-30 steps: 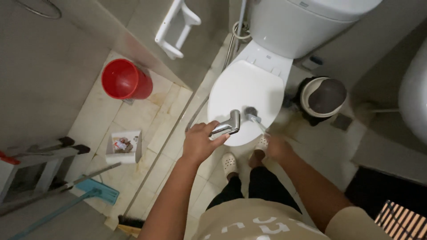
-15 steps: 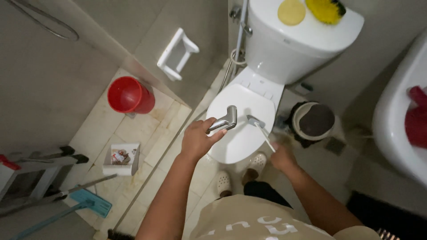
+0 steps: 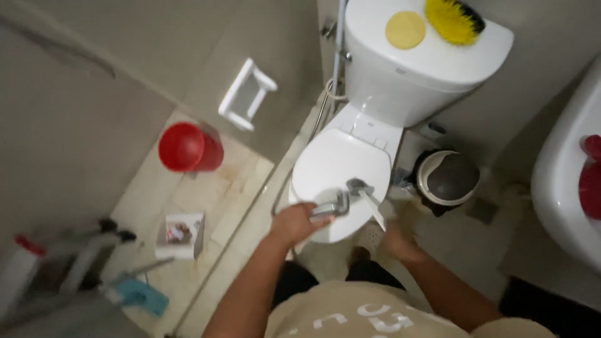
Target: Scrubbing and rinsing the toilet bowl, seat, and lid using a brush and a bidet sprayer.
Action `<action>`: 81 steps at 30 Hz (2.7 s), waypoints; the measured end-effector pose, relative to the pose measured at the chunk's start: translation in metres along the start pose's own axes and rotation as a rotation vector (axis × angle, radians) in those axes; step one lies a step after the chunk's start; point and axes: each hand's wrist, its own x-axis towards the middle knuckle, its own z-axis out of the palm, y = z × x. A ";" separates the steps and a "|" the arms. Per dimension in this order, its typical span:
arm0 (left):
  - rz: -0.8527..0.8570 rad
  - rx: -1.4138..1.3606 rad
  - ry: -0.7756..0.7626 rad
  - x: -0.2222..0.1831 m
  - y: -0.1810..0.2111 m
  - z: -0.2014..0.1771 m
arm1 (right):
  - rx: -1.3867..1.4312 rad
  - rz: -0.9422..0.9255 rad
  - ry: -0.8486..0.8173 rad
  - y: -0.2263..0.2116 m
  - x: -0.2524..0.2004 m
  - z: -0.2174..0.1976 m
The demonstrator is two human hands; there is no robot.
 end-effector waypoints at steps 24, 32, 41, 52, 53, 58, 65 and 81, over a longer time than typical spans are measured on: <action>0.129 0.376 -0.594 0.019 -0.121 -0.046 | 0.206 0.366 0.114 -0.219 -0.146 0.207; 0.075 0.457 -0.544 0.059 -0.111 -0.024 | 0.344 0.421 0.222 -0.216 -0.011 0.166; 0.137 0.248 -0.395 0.077 -0.085 -0.021 | 0.051 0.315 0.248 -0.226 -0.091 0.204; 0.125 0.442 -0.396 0.087 -0.121 -0.019 | 0.381 0.280 0.182 -0.235 -0.016 0.121; 0.097 0.481 -0.434 0.088 -0.125 -0.016 | 0.383 0.309 0.205 -0.234 0.006 0.115; 0.146 0.464 -0.413 0.069 -0.135 -0.014 | 0.368 0.353 0.213 -0.225 -0.018 0.144; 0.270 0.219 -0.375 0.051 -0.142 -0.033 | 0.505 0.170 0.444 -0.180 -0.059 0.314; 0.569 -0.004 -0.292 0.002 -0.031 -0.094 | 2.279 0.358 0.257 -0.308 -0.156 -0.012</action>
